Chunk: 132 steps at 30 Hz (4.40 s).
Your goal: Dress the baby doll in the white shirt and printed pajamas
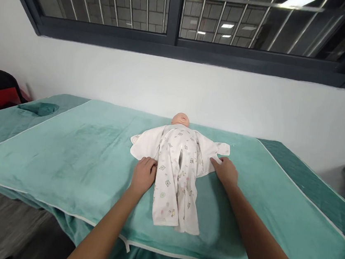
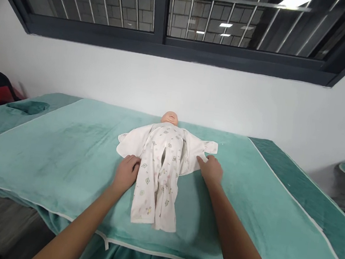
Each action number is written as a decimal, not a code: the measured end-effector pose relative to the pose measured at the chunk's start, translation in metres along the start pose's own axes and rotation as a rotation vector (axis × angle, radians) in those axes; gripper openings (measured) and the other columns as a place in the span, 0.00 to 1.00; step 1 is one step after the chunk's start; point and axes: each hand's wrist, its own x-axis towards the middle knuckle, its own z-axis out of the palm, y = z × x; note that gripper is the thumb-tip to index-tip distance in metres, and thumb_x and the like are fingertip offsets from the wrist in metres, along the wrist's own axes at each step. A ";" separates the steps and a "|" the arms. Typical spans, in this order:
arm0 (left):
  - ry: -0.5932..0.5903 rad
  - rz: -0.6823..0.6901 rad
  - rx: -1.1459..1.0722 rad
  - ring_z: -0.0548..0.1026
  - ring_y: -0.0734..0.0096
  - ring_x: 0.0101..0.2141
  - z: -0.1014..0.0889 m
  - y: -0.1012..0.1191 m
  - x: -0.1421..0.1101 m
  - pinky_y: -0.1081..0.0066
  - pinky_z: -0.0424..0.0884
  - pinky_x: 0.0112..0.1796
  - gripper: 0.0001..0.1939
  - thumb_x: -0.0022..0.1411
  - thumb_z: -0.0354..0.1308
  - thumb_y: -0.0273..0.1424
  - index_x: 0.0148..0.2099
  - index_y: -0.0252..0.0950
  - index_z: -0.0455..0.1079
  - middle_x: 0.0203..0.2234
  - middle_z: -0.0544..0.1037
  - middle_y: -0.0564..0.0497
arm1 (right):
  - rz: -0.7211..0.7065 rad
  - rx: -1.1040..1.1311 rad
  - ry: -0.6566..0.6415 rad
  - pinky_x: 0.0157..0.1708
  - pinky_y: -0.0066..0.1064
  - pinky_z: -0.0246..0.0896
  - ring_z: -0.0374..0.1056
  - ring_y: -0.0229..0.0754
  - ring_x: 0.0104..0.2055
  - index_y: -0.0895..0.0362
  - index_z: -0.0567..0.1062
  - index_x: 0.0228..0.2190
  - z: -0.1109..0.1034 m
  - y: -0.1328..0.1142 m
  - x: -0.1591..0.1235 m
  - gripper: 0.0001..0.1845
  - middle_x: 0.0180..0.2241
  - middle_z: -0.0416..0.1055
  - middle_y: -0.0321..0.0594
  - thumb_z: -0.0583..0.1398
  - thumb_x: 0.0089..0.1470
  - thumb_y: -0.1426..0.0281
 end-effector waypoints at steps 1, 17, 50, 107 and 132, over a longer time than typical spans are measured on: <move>0.006 -0.018 -0.008 0.69 0.62 0.36 0.001 -0.001 0.000 0.63 0.65 0.40 0.10 0.63 0.46 0.23 0.34 0.38 0.66 0.31 0.73 0.48 | 0.006 0.022 -0.050 0.44 0.44 0.60 0.69 0.58 0.44 0.60 0.75 0.37 -0.002 -0.006 0.006 0.20 0.38 0.74 0.53 0.64 0.45 0.58; 0.133 -0.175 -0.072 0.71 0.60 0.39 0.005 -0.008 -0.002 0.62 0.67 0.42 0.09 0.63 0.47 0.24 0.38 0.39 0.68 0.34 0.75 0.48 | -0.808 0.029 -0.413 0.31 0.31 0.57 0.65 0.39 0.32 0.51 0.68 0.36 -0.039 -0.104 -0.097 0.04 0.36 0.70 0.34 0.55 0.61 0.65; -0.306 -0.011 -0.476 0.73 0.65 0.37 -0.038 0.089 0.087 0.66 0.69 0.41 0.08 0.65 0.52 0.30 0.41 0.43 0.73 0.34 0.77 0.51 | -0.350 0.199 -0.245 0.29 0.32 0.50 0.61 0.42 0.28 0.52 0.65 0.26 0.048 -0.155 0.046 0.11 0.25 0.69 0.36 0.56 0.53 0.59; -0.060 -0.422 -0.858 0.75 0.69 0.35 0.045 0.026 0.216 0.69 0.68 0.38 0.08 0.58 0.60 0.35 0.35 0.36 0.74 0.34 0.80 0.49 | -0.291 0.846 -0.289 0.40 0.32 0.65 0.72 0.41 0.38 0.56 0.78 0.32 0.057 -0.159 0.052 0.08 0.35 0.78 0.38 0.65 0.50 0.64; -0.158 -0.490 -0.843 0.72 0.73 0.28 0.038 0.030 0.215 0.72 0.65 0.29 0.13 0.55 0.56 0.28 0.44 0.39 0.71 0.29 0.77 0.53 | -0.424 0.702 -0.368 0.50 0.36 0.60 0.68 0.43 0.48 0.52 0.79 0.30 0.059 -0.157 0.057 0.05 0.48 0.72 0.37 0.66 0.49 0.64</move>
